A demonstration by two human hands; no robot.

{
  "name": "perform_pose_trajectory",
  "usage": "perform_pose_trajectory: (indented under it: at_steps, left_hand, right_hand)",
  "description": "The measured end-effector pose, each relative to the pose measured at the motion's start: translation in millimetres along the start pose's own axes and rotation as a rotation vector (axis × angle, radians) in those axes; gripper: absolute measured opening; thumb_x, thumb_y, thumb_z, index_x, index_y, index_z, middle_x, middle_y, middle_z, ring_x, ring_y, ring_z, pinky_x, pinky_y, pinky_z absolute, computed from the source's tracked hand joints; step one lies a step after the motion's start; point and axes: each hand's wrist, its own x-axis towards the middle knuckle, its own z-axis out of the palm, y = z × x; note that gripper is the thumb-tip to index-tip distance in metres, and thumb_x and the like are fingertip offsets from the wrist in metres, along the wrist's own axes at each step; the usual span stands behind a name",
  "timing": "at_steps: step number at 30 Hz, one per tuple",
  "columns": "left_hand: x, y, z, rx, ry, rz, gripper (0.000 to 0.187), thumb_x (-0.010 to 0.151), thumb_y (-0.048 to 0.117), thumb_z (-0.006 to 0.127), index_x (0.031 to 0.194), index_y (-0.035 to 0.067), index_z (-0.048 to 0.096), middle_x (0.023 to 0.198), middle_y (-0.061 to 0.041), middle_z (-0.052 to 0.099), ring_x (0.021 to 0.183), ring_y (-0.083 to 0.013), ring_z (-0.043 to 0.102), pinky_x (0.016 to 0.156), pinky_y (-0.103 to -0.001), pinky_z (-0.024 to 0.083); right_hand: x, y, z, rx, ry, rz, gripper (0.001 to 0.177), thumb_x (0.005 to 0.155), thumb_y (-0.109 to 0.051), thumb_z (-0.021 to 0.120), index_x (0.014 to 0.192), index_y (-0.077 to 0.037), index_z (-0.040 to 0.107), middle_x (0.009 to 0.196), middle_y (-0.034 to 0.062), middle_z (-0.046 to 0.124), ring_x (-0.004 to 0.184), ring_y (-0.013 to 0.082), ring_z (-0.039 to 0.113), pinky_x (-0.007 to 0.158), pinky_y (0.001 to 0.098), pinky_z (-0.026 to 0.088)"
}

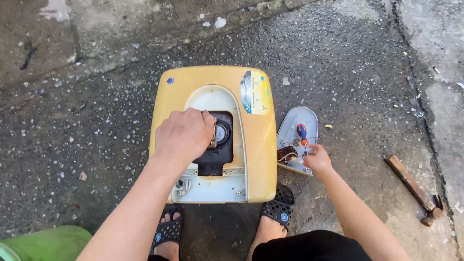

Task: Using a screwdriver to disassemble and inspect the internal components of a yellow appliance, likely for cleaning or repair.

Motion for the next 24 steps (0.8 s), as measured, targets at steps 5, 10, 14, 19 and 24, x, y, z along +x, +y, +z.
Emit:
perform_pose_trajectory:
  at_steps: [5, 10, 14, 19, 24]
  left_hand:
    - [1.3, 0.2, 0.5, 0.018, 0.002, -0.004, 0.056, 0.102, 0.034, 0.034, 0.103, -0.003, 0.076, 0.095, -0.029, 0.073, 0.094, -0.0475, 0.073, 0.083, -0.053, 0.058]
    - [-10.1, 5.1, -5.5, 0.043, 0.055, 0.004, 0.051, 0.103, 0.029, 0.038, 0.103, -0.005, 0.077, 0.095, -0.028, 0.074, 0.096, -0.0458, 0.073, 0.084, -0.051, 0.057]
    - [-5.1, -4.4, 0.2, 0.015, 0.085, 0.005, 0.050, 0.102, 0.029, 0.038, 0.099, -0.005, 0.075, 0.092, -0.028, 0.073, 0.093, -0.0465, 0.073, 0.081, -0.051, 0.057]
    - [-3.3, -10.7, -1.3, -0.145, 0.081, -0.025, 0.061, 0.095, 0.041, 0.034, 0.111, -0.004, 0.073, 0.108, -0.028, 0.072, 0.109, -0.0510, 0.068, 0.094, -0.058, 0.053]
    - [-10.9, -13.9, -11.9, -0.093, 0.044, 0.041, 0.059, 0.097, 0.038, 0.034, 0.112, -0.003, 0.073, 0.107, -0.027, 0.072, 0.107, -0.0499, 0.068, 0.093, -0.055, 0.054]
  right_hand:
    - [41.4, 32.1, -18.6, -0.627, -0.147, -0.117, 0.069, 0.078, -0.029, 0.078, 0.145, -0.027, 0.061, 0.149, 0.0149, 0.059, 0.140, 0.0401, 0.050, 0.119, 0.0522, 0.040]
    - [-74.6, -111.7, -26.4, -0.738, -0.133, -0.533, 0.054, 0.093, -0.019, 0.067, 0.145, -0.004, 0.060, 0.133, 0.0270, 0.061, 0.130, 0.0467, 0.058, 0.105, 0.0513, 0.052]
    - [-188.9, -225.2, -4.1, -0.645, -0.341, -0.789, 0.039, 0.096, -0.010, 0.063, 0.133, 0.003, 0.065, 0.125, 0.0264, 0.070, 0.113, 0.0423, 0.070, 0.095, 0.0490, 0.060]
    - [-243.3, -272.2, 66.7, -0.773, -0.642, -1.077, 0.061, 0.094, -0.004, 0.060, 0.152, 0.003, 0.043, 0.129, 0.0309, 0.065, 0.113, 0.0455, 0.069, 0.096, 0.0550, 0.060]
    - [-175.5, -243.2, 139.0, -0.866, -0.551, -1.274, 0.021, 0.086, -0.008, 0.066, 0.106, -0.002, 0.071, 0.087, 0.0136, 0.076, 0.085, 0.0413, 0.075, 0.069, 0.0454, 0.065]
